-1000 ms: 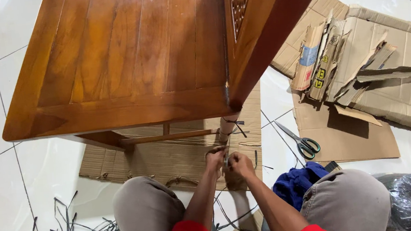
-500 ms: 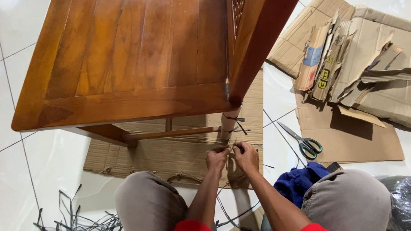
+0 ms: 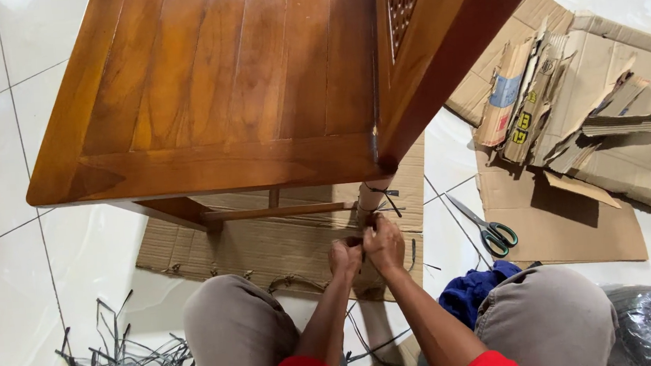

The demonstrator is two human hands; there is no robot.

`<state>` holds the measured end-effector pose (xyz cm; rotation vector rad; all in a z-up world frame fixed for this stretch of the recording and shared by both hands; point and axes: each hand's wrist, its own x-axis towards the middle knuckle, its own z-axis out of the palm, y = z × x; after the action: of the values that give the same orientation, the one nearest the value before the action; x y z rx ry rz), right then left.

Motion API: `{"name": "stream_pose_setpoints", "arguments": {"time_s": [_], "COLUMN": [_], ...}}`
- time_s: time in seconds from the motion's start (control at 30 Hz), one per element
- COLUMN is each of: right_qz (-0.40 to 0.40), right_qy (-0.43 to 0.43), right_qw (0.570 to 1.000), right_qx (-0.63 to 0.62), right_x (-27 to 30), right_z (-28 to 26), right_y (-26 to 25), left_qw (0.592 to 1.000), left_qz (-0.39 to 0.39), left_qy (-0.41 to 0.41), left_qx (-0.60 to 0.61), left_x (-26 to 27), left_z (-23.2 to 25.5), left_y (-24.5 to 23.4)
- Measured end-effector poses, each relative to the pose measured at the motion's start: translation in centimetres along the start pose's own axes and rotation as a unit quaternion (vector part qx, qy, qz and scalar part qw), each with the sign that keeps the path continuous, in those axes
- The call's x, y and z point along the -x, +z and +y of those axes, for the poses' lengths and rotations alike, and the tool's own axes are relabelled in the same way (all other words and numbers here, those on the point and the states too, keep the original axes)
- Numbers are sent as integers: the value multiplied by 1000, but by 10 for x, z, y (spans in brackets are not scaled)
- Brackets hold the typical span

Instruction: Wrapping the legs of a wooden chair with protective plastic strips

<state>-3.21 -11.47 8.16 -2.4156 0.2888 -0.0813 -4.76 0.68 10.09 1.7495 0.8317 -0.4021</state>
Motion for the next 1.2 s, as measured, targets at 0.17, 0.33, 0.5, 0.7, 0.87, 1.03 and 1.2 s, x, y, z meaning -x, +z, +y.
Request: {"name": "stream_pose_setpoints", "arguments": {"time_s": [0.17,0.33,0.5,0.7,0.87,1.03,1.2], "right_qz": [-113,-120,-124,-161,-167,-164,-155], "right_qy": [113,96,12,-24,-5,-10,-23], "right_qw": [987,988,990,984,983,985,986], "right_qx": [6,25,73,73,73,55,62], "right_x": [4,-2,4,0,-1,3,0], "right_z": [-26,-30,-26,-14,-18,-23,-14], "right_y": [-25,-30,-32,-26,-26,-37,-42], "left_qw": [993,993,994,993,991,997,980], "left_qz": [-18,-17,-11,-11,-8,-55,-65], "left_qy": [-38,-42,84,101,95,53,117], "left_qx": [113,112,-74,-55,-93,-22,-148], "left_x": [-54,-7,-35,15,-22,12,25], "left_z": [-52,-8,-11,48,8,47,62], "left_y": [23,-4,0,-31,-13,-22,-21]}}
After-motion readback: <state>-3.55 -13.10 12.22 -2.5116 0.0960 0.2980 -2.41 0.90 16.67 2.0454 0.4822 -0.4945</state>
